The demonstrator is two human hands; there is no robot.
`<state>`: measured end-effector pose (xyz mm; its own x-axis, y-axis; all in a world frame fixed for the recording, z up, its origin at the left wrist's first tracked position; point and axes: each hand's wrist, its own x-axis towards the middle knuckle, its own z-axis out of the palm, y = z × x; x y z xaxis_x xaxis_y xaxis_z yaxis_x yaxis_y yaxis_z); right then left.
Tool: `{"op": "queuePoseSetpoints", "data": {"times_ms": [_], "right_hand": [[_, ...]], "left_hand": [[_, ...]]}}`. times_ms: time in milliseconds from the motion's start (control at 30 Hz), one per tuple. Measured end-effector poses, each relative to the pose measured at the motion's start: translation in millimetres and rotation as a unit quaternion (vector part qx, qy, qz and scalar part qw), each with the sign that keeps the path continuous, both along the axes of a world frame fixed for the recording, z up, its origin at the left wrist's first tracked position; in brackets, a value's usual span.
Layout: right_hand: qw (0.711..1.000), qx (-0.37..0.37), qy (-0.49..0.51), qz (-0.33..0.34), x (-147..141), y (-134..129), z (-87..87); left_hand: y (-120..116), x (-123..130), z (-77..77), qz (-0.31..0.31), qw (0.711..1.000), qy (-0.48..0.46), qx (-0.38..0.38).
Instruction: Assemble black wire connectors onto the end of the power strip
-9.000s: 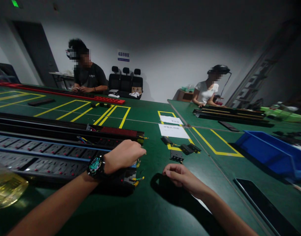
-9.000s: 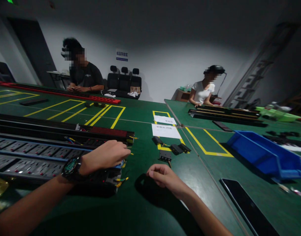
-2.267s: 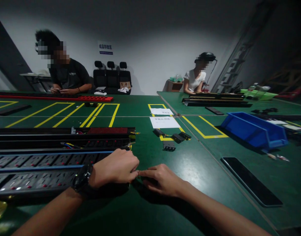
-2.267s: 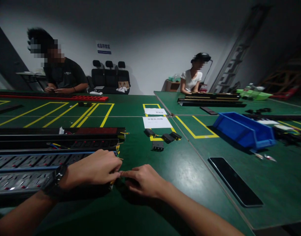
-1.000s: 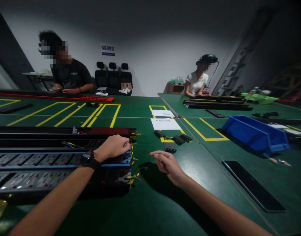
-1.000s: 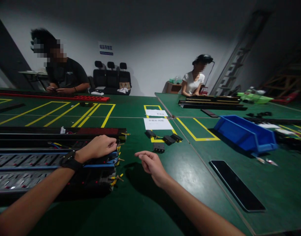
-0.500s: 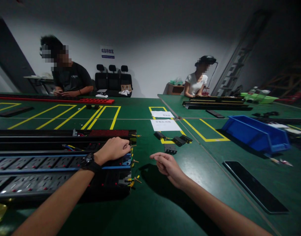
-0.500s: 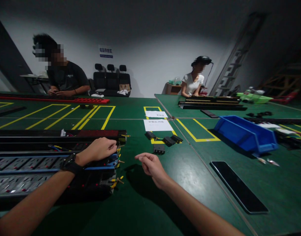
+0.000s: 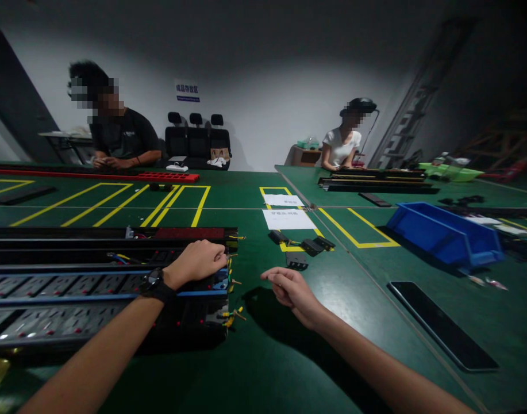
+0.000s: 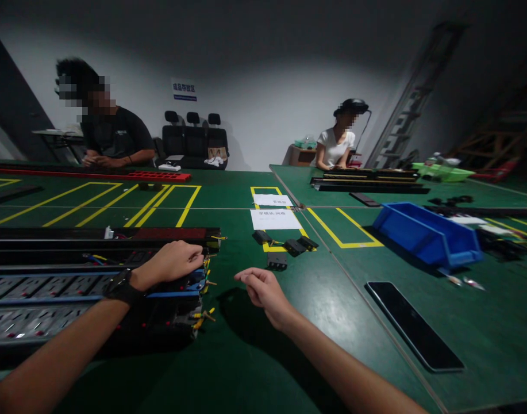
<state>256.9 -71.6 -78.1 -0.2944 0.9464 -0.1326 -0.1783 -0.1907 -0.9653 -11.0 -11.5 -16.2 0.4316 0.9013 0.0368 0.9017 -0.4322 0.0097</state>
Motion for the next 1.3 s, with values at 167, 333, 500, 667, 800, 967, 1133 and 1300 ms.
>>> {"op": "queuePoseSetpoints", "data": {"times_ms": [167,333,500,667,800,967,1133,1300], "right_hand": [[1.0,0.003,-0.002,0.004,-0.2,0.2,0.6],[1.0,0.001,-0.013,0.009,-0.3,-0.2,2.5],[1.0,-0.001,-0.018,0.013,-0.5,-1.4,3.4],[1.0,0.002,-0.017,0.018,-0.8,-0.7,2.6],[1.0,0.002,-0.021,0.021,-0.9,-0.8,3.2],[0.999,0.007,-0.029,0.022,-1.5,-1.3,3.1],[0.999,0.005,-0.036,0.02,-1.7,-0.9,2.4],[0.999,0.002,-0.04,0.022,-1.6,-1.7,3.4]], "left_hand": [[1.1,-1.0,-1.3,-0.001,1.0,0.001,0.001],[1.5,-1.5,-1.7,0.004,1.0,-0.004,-0.001],[2.3,-1.9,-3.3,0.002,1.0,-0.011,0.003],[3.0,-2.7,-4.3,-0.007,1.0,-0.019,0.005],[2.5,-3.5,-4.2,-0.007,1.0,-0.025,0.004],[2.9,-4.0,-4.7,-0.003,1.0,-0.027,0.004],[3.3,-3.4,-4.7,-0.003,1.0,-0.022,0.009],[3.4,-3.0,-5.1,-0.003,1.0,-0.016,0.011]]}}
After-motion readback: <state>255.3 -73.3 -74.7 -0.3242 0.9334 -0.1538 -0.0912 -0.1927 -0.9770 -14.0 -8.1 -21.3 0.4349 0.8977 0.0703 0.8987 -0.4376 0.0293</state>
